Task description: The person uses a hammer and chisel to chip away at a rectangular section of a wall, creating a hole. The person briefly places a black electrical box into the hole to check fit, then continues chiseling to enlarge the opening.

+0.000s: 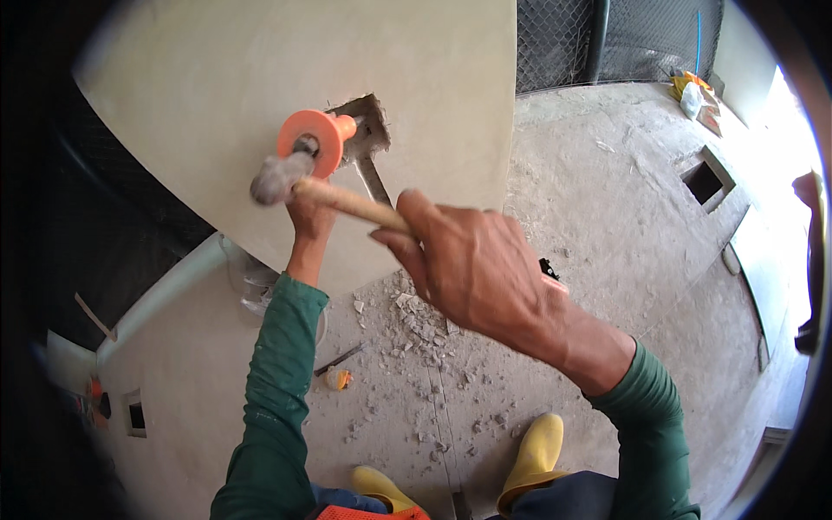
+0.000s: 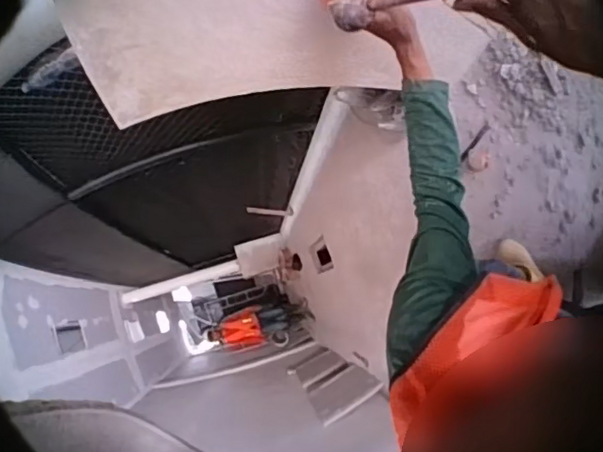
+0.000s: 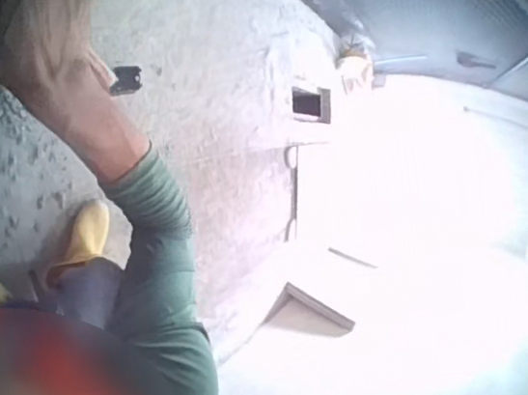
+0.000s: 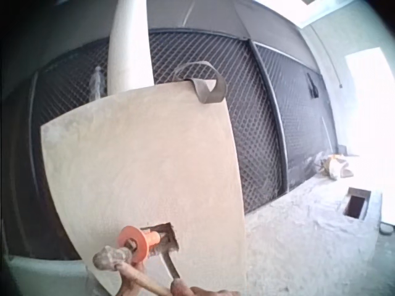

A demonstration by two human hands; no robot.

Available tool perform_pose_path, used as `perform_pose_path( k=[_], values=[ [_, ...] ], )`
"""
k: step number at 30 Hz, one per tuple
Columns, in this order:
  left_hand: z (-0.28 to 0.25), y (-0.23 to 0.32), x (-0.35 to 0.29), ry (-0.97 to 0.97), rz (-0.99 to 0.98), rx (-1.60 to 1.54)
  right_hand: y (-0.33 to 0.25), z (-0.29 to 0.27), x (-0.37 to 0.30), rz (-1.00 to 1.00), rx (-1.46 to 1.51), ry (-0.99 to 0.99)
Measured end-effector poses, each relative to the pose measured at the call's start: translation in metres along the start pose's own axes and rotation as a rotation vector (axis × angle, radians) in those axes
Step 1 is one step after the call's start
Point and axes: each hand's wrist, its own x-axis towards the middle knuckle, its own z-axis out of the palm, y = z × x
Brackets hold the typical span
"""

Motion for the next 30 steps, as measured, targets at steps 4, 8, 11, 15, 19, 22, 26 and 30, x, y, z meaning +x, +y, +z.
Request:
perform_pose_path(
  k=[4,8,11,15,19,22,26,30],
  values=[
    [0.002,0.000,0.002,-0.028,-0.273,-0.192,-0.002,0.008,-0.011,-0.135,0.000,0.158],
    [0.000,0.012,0.016,0.006,-0.162,-0.199,-0.002,0.008,-0.002,-0.224,0.021,0.219],
    [-0.005,0.017,0.023,-0.014,-0.123,-0.142,0.005,0.005,0.016,-0.132,-0.050,0.167],
    [-0.009,0.016,0.025,-0.132,-0.125,-0.023,0.004,0.007,0.014,-0.100,-0.091,0.162],
    [-0.006,0.019,0.016,-0.054,-0.167,-0.176,-0.001,0.009,0.001,-0.203,-0.018,0.253],
    [-0.007,0.020,0.010,-0.115,-0.194,-0.235,0.000,0.003,-0.010,-0.164,0.040,0.200],
    [-0.001,0.007,0.015,-0.143,-0.236,-0.188,0.003,0.001,-0.012,-0.098,0.124,0.111],
    [0.009,0.001,0.021,-0.100,-0.049,-0.372,0.012,-0.002,-0.005,-0.136,0.106,0.203]
  ],
)
